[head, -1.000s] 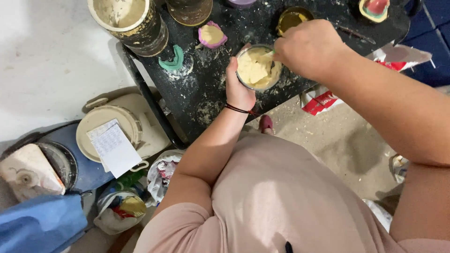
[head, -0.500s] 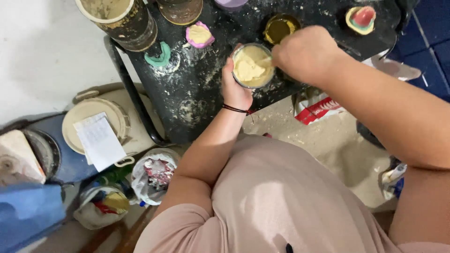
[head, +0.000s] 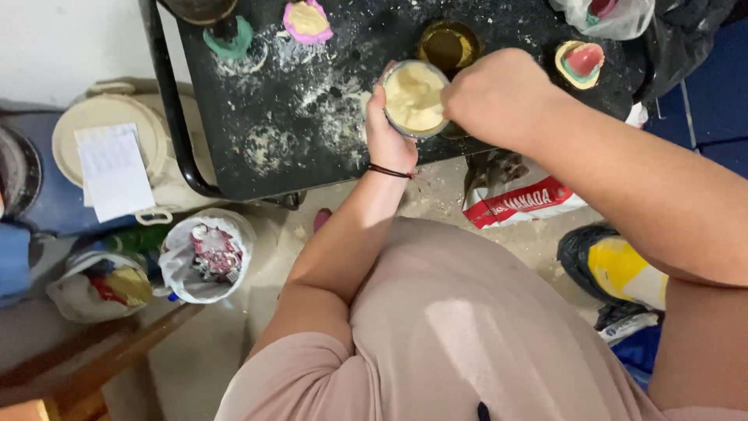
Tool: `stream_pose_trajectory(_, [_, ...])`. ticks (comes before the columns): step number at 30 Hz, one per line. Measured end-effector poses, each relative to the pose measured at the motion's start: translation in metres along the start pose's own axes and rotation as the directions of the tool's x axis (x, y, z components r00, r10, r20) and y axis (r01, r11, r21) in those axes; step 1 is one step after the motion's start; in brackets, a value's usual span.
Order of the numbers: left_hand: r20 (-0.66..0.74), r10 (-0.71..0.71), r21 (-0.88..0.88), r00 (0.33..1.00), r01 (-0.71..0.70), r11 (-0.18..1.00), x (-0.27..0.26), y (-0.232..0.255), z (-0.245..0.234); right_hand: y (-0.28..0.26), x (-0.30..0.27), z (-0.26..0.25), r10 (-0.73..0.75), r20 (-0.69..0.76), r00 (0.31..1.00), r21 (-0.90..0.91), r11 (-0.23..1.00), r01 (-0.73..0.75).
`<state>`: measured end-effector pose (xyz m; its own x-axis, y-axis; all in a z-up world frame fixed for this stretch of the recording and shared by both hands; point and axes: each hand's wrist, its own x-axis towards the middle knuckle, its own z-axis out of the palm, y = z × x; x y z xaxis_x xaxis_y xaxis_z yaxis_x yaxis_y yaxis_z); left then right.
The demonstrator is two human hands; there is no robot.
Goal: The person mixes a white powder with a liquid in a small container using a green spatula. They then spread the resulting paste onto a dental mold and use a tool to smooth the surface.
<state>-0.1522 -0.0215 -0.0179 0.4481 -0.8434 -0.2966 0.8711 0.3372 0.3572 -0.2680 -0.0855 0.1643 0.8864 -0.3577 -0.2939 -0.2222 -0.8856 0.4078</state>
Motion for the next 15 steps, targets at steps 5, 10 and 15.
stream_pose_trajectory(5, [0.005, -0.092, 0.013, 0.996, 0.092, 0.996, -0.017, -0.010, 0.010, 0.022, 0.007, 0.004, -0.003, -0.114, 0.993, -0.049, 0.999, -0.003])
stream_pose_trajectory(10, [0.012, -0.068, -0.002, 0.998, 0.068, 0.998, -0.004, -0.009, -0.001, 0.014, 0.001, -0.009, 0.022, 0.047, 0.999, -0.043, 0.999, -0.020])
stream_pose_trajectory(15, [-0.005, -0.104, 0.017, 0.995, 0.104, 0.994, -0.001, -0.002, 0.008, 0.011, 0.025, -0.018, 0.002, -0.033, 0.999, -0.038, 0.999, -0.003])
